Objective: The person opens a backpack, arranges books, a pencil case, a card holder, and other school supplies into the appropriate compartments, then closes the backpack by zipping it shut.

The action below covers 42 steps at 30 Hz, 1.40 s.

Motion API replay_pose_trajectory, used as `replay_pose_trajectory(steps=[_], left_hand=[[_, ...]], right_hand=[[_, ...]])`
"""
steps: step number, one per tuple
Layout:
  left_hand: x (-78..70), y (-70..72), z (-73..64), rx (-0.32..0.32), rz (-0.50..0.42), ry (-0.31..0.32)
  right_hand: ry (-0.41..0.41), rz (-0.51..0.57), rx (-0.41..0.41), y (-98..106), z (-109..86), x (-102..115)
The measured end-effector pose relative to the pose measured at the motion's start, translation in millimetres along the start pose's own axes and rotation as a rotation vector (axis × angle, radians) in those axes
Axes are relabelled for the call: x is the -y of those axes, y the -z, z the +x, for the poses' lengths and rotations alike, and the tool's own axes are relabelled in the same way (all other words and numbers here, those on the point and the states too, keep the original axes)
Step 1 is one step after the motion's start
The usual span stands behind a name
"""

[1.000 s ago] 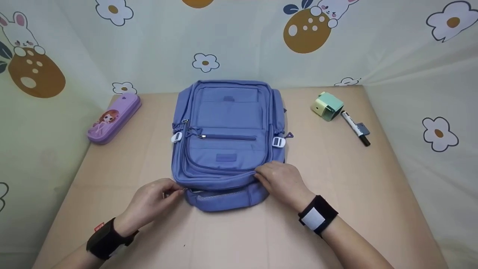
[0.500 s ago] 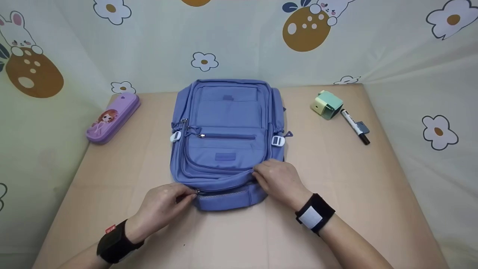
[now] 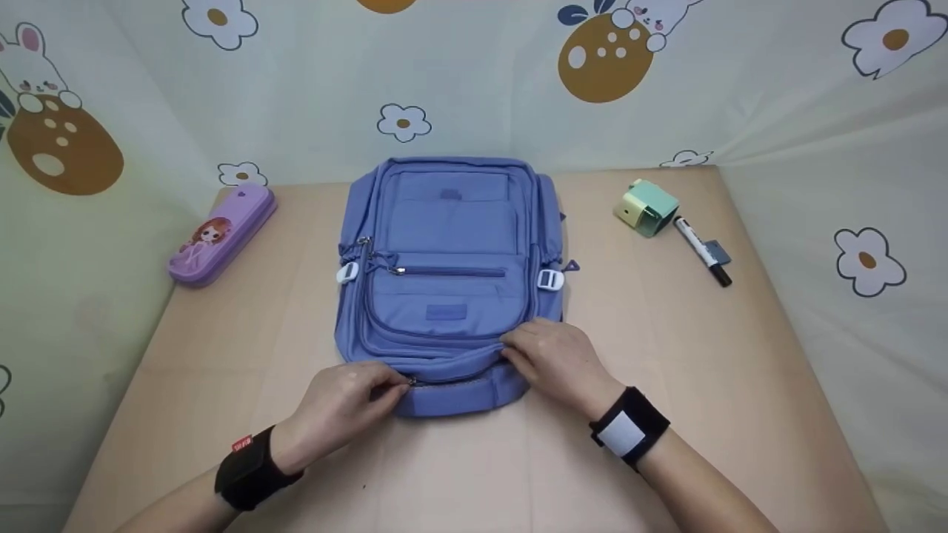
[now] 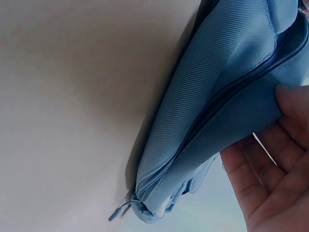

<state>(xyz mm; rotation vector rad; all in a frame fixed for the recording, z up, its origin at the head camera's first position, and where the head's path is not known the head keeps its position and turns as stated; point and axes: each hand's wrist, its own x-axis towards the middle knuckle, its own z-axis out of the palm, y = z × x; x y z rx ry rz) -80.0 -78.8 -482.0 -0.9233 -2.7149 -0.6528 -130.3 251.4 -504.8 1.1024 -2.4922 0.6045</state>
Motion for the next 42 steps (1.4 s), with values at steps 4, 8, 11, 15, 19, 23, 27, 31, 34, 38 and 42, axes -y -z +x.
replay_pose_trajectory(steps=[4, 8, 11, 15, 19, 23, 27, 31, 34, 38, 42], left_hand=[[1.8, 0.2, 0.9, 0.016, -0.021, 0.015], [3.4, 1.2, 0.5, 0.016, -0.032, 0.023], [3.8, 2.1, -0.8, 0.011, -0.036, 0.033], [3.5, 2.6, -1.9, 0.021, -0.050, 0.052], [2.7, 2.7, -2.6, 0.046, -0.062, 0.065], [-0.3, 2.7, -2.7, 0.048, -0.047, 0.065], [-8.7, -1.2, 1.9, 0.047, -0.037, 0.027], [-20.2, -10.5, 13.3, 0.025, -0.003, -0.049], [-29.6, -16.3, 25.0, 0.010, 0.035, -0.097], [-41.3, -21.8, 40.2, 0.030, 0.078, -0.141], [-45.3, -23.9, 46.8, 0.045, 0.086, -0.164]], right_hand=[[0.007, 0.045, 0.030, 4.5, -7.2, -6.8], [0.004, 0.065, 0.037, 9.8, -17.0, -16.7], [-0.003, 0.068, 0.021, 11.9, -22.4, -23.4], [0.004, 0.052, 0.010, 9.3, -25.2, -28.3], [0.011, 0.011, 0.004, 5.7, -24.2, -28.5], [-0.007, -0.016, -0.011, 4.5, -21.6, -27.0], [-0.029, -0.023, -0.023, 3.8, -18.3, -25.1], [-0.042, -0.024, -0.022, 3.6, -15.9, -24.4], [-0.043, -0.020, -0.019, 3.4, -15.4, -24.9], [-0.039, -0.013, -0.016, 2.8, -16.1, -25.7], [-0.035, -0.028, -0.012, 2.0, -17.5, -26.0]])
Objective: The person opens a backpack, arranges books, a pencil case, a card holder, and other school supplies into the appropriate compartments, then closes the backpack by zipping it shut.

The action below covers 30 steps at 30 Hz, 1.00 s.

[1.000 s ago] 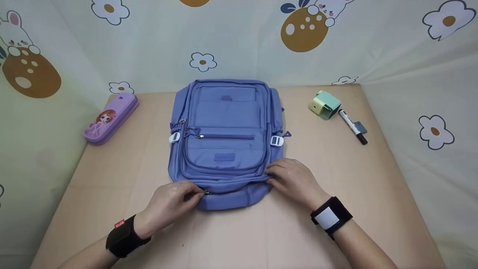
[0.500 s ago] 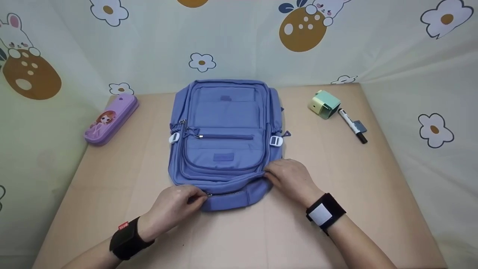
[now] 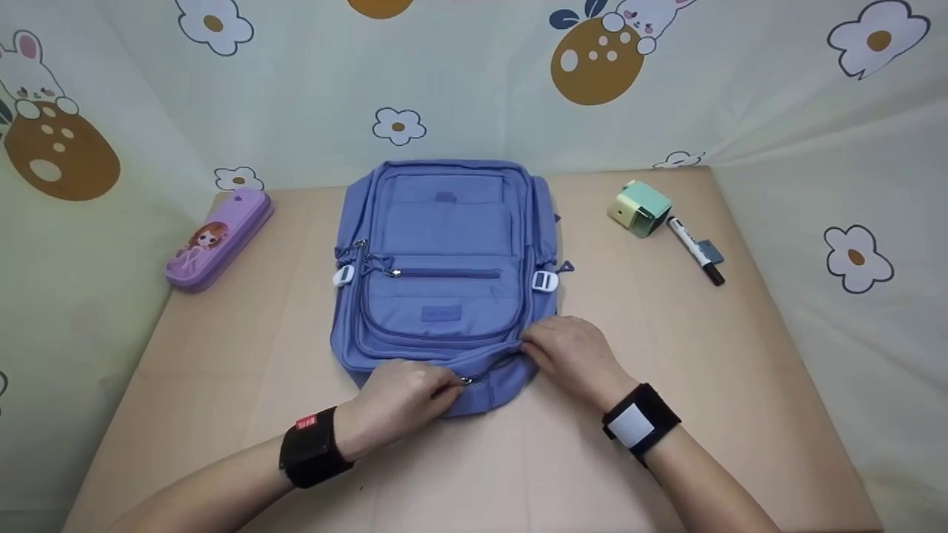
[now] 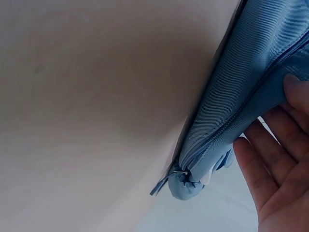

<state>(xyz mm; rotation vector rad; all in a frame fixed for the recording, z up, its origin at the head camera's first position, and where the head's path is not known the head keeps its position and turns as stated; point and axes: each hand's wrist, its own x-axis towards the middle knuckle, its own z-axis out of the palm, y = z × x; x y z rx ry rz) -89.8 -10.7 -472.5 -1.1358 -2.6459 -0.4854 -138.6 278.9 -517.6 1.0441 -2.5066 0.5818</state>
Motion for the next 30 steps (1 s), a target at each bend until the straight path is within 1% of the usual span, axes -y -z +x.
replay_pose_trajectory(steps=[2, 5, 7, 9, 13, 15, 16, 19, 21, 23, 25, 28, 30], left_hand=[[0.5, 1.1, -0.5, 0.012, -0.018, 0.005], [1.9, 5.3, -3.8, 0.034, -0.019, 0.011], [3.6, 10.2, -7.7, 0.027, -0.003, 0.002], [6.6, 16.3, -12.2, -0.016, 0.014, -0.016], [17.8, 26.6, -19.7, -0.141, 0.027, -0.054], [25.7, 27.4, -22.2, -0.156, 0.038, -0.054], [29.7, 26.5, -23.0, -0.146, 0.046, -0.046], [40.1, 20.7, -24.1, -0.081, 0.058, -0.012], [44.7, 16.9, -23.5, -0.047, 0.053, -0.001], [47.9, 14.4, -21.5, -0.033, 0.048, -0.001], [49.9, 13.6, -19.2, -0.035, 0.042, -0.007], [53.1, 13.8, -16.2, -0.036, 0.007, -0.013], [55.2, 14.9, -14.5, -0.025, -0.034, -0.005]], right_hand=[[0.000, -0.006, -0.002, -0.6, -0.4, 0.0], [-0.002, 0.000, -0.003, -0.9, -0.8, -0.4], [-0.004, 0.007, 0.000, -1.0, -1.3, -0.8], [-0.005, 0.013, 0.001, -1.2, -1.9, -1.1], [-0.022, 0.021, 0.008, -0.8, -3.5, -0.8], [-0.037, 0.020, 0.011, -0.1, -4.2, -0.2], [-0.048, 0.019, 0.014, 0.4, -4.6, 0.3], [-0.069, 0.017, 0.022, 1.1, -5.4, 1.9], [-0.080, 0.020, 0.028, 1.5, -5.7, 3.5], [-0.086, 0.027, 0.029, 1.9, -5.9, 6.0], [-0.085, 0.038, 0.019, 3.0, -6.1, 10.1], [-0.056, 0.051, -0.030, 5.7, -5.6, 19.6], [-0.020, 0.049, -0.088, 8.3, -3.4, 29.2]])
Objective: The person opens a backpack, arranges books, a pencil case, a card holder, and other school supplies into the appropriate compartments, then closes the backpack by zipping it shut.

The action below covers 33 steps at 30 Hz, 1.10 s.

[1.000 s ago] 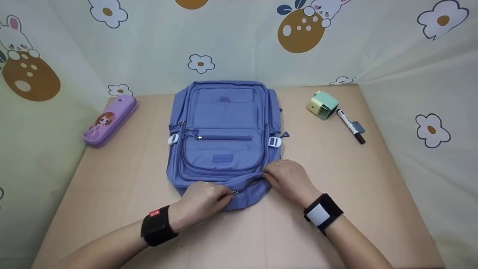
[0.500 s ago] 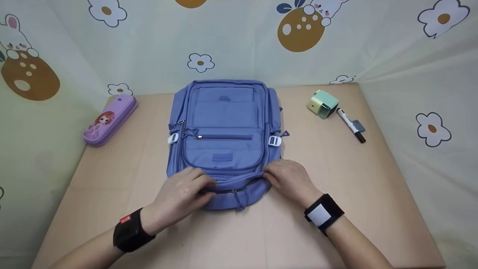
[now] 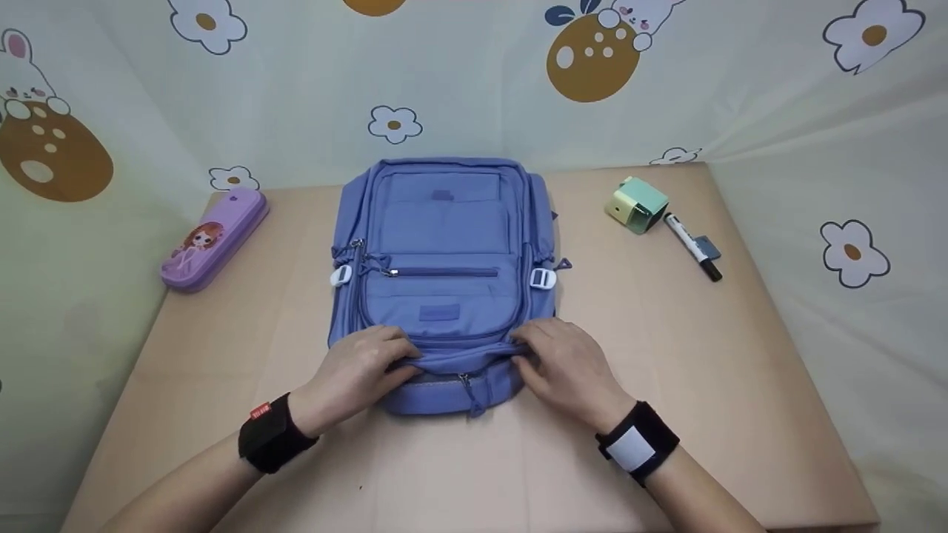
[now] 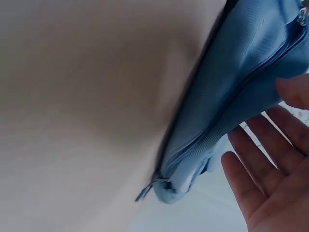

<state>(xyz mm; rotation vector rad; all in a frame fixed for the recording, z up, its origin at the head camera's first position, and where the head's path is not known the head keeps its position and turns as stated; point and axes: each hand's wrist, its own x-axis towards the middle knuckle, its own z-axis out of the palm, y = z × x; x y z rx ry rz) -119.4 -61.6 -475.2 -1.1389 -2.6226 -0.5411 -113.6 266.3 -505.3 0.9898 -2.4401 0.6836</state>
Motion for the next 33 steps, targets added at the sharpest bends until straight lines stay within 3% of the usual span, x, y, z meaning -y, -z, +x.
replay_pose_trajectory(steps=[5, 12, 15, 20, 33], left_hand=[[4.3, 3.7, 3.4, 0.052, -0.094, 0.071], [4.7, 4.8, 4.7, 0.082, -0.152, 0.138], [3.4, 3.9, 4.0, 0.086, -0.163, 0.147], [2.7, 3.6, 3.4, 0.094, -0.167, 0.160], [4.5, 2.9, 2.7, 0.092, -0.165, 0.160]], right_hand=[[0.087, -0.017, -0.104, -2.1, 10.1, 31.3], [0.038, -0.143, -0.064, -25.5, 11.3, 59.1], [0.017, -0.194, -0.054, -33.4, 10.2, 62.3], [0.007, -0.162, -0.068, -37.1, 10.2, 62.5], [-0.053, -0.167, -0.060, -22.8, -0.9, 52.4]])
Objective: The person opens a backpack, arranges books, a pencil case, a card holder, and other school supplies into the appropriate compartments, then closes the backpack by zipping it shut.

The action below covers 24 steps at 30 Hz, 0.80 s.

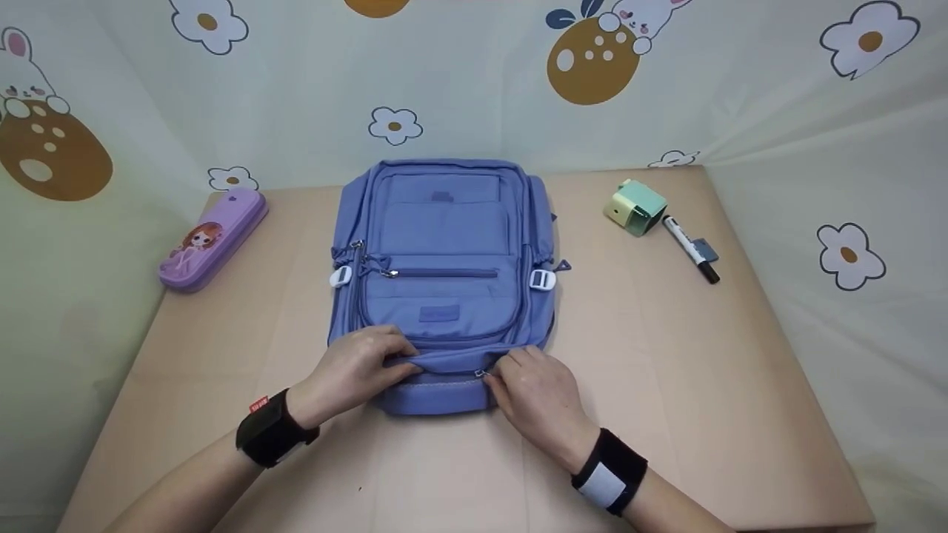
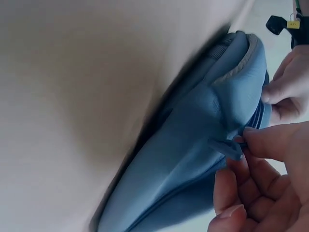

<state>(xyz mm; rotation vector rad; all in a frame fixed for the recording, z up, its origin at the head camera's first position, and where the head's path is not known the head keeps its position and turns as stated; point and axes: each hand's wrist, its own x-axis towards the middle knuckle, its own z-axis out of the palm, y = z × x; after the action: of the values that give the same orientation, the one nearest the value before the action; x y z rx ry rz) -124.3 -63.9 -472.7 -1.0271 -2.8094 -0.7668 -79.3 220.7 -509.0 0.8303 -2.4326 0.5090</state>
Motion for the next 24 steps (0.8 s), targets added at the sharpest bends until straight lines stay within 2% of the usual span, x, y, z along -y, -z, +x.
replay_pose_trajectory(steps=[7, 16, 20, 24], left_hand=[[0.0, 0.7, -0.1, 0.006, -0.006, -0.003], [-0.7, 2.0, -1.8, 0.008, -0.013, -0.008], [-2.5, 3.4, -1.9, 0.028, 0.005, -0.028], [-8.8, 6.6, 0.9, 0.072, 0.067, -0.054]], right_hand=[[-0.088, -0.063, 0.068, 7.0, -5.4, -18.3], [-0.214, -0.068, 0.098, 11.8, -10.5, -32.1], [-0.229, -0.058, 0.090, 10.9, -12.0, -35.2], [-0.228, -0.026, 0.062, 9.8, -12.3, -36.2]])
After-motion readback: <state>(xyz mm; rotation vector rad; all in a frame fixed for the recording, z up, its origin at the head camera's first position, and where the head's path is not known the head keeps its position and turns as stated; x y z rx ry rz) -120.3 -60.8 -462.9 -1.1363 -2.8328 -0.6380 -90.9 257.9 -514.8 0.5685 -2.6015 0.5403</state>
